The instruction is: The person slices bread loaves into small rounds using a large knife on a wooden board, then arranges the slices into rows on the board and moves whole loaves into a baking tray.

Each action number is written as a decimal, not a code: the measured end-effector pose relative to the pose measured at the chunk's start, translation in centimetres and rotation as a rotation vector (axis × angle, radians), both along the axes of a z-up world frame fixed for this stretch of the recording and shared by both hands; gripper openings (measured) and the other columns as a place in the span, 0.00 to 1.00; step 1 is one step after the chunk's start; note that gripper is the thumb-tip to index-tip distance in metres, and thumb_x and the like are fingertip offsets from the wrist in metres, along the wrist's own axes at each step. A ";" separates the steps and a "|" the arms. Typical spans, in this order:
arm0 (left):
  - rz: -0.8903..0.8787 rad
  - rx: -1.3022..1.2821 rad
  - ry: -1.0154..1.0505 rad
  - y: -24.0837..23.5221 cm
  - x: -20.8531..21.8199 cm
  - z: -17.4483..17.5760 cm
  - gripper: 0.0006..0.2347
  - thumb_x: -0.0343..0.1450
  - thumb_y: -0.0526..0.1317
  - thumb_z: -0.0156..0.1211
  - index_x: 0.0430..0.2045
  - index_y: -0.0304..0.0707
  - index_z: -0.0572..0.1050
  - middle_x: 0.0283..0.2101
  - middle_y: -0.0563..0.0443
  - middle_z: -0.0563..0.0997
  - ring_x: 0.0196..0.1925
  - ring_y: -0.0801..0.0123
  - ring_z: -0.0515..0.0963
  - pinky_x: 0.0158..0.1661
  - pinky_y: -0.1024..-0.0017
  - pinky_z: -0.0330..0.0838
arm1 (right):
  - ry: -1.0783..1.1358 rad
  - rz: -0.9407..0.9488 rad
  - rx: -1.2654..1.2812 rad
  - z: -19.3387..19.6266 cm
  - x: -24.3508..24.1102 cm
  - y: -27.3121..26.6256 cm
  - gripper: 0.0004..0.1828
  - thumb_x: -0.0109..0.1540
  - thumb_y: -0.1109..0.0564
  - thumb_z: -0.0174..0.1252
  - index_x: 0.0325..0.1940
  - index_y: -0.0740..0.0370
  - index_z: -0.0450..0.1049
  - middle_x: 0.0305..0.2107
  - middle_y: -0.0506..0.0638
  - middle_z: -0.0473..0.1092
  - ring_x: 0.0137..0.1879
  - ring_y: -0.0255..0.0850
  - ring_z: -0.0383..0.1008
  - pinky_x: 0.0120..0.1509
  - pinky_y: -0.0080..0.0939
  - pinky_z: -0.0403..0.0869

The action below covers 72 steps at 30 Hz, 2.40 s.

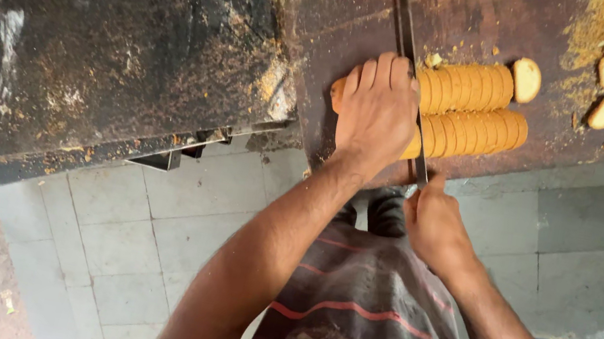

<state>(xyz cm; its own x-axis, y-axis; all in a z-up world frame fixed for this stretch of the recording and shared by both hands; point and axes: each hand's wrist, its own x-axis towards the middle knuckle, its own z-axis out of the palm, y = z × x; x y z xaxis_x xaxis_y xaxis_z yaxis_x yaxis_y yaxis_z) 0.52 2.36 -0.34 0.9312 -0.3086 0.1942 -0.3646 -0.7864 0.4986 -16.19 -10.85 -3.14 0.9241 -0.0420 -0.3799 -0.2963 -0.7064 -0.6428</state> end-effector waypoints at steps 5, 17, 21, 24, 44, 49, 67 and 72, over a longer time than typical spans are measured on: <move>0.046 -0.042 -0.036 -0.3 -0.1 -0.1 0.08 0.73 0.39 0.52 0.42 0.35 0.69 0.45 0.44 0.74 0.48 0.53 0.73 0.54 0.55 0.65 | 0.030 -0.001 -0.035 0.1 -2.6 -0.4 0.14 0.63 0.61 0.54 0.42 0.76 0.58 0.22 0.73 0.71 0.33 0.72 0.73 0.34 0.67 0.70; 0.029 -0.021 -0.018 0.0 -0.4 0.1 0.08 0.74 0.39 0.51 0.42 0.34 0.70 0.45 0.44 0.75 0.48 0.52 0.73 0.54 0.56 0.65 | 0.043 -0.030 -0.018 1.1 -1.4 0.8 0.15 0.64 0.60 0.55 0.44 0.75 0.59 0.24 0.70 0.72 0.35 0.71 0.74 0.36 0.66 0.71; 0.039 -0.030 -0.050 -0.2 0.2 0.4 0.09 0.73 0.39 0.52 0.42 0.34 0.70 0.44 0.44 0.75 0.48 0.52 0.73 0.54 0.55 0.65 | 0.179 -0.020 -0.094 3.2 -5.6 0.7 0.21 0.63 0.60 0.54 0.52 0.77 0.57 0.23 0.70 0.72 0.33 0.71 0.74 0.36 0.68 0.70; 0.034 -0.010 -0.060 -0.2 0.0 0.0 0.09 0.73 0.39 0.52 0.42 0.34 0.70 0.44 0.43 0.75 0.48 0.52 0.73 0.53 0.55 0.66 | 0.119 -0.026 -0.072 3.9 -6.5 1.3 0.21 0.62 0.59 0.54 0.53 0.77 0.56 0.22 0.71 0.72 0.32 0.72 0.74 0.36 0.69 0.70; 0.025 -0.013 0.003 1.1 -0.4 0.5 0.11 0.73 0.39 0.53 0.46 0.31 0.70 0.48 0.42 0.74 0.53 0.51 0.73 0.58 0.54 0.64 | 0.025 -0.054 -0.094 3.9 -3.0 1.9 0.14 0.67 0.59 0.51 0.46 0.74 0.58 0.21 0.74 0.71 0.32 0.74 0.73 0.36 0.71 0.69; 0.034 -0.022 -0.067 0.8 0.2 0.7 0.11 0.72 0.39 0.51 0.45 0.31 0.70 0.49 0.41 0.74 0.52 0.51 0.72 0.56 0.54 0.63 | 0.098 -0.064 -0.128 4.9 -4.7 2.0 0.19 0.65 0.59 0.51 0.52 0.77 0.57 0.21 0.73 0.72 0.30 0.72 0.74 0.34 0.69 0.70; 0.056 -0.014 -0.029 0.8 -0.3 0.0 0.10 0.73 0.40 0.53 0.43 0.35 0.71 0.47 0.44 0.75 0.52 0.52 0.73 0.57 0.55 0.64 | -0.034 -0.012 -0.052 0.7 -1.2 1.7 0.14 0.64 0.60 0.53 0.44 0.75 0.59 0.25 0.72 0.72 0.36 0.71 0.74 0.38 0.67 0.71; 0.047 -0.006 0.043 0.8 0.1 0.3 0.09 0.74 0.39 0.53 0.43 0.36 0.71 0.46 0.44 0.75 0.51 0.52 0.73 0.57 0.55 0.64 | 0.053 -0.011 -0.048 2.6 -1.6 1.3 0.15 0.64 0.60 0.54 0.43 0.75 0.58 0.24 0.73 0.72 0.36 0.72 0.74 0.36 0.66 0.70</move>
<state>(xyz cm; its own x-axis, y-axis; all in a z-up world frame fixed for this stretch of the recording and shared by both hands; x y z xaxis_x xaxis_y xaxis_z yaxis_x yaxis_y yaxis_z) 0.66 3.17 -0.03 0.9522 -0.2632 0.1551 -0.3052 -0.7993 0.5176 -17.80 -9.58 -0.57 0.9019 -0.0717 -0.4259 -0.3373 -0.7328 -0.5909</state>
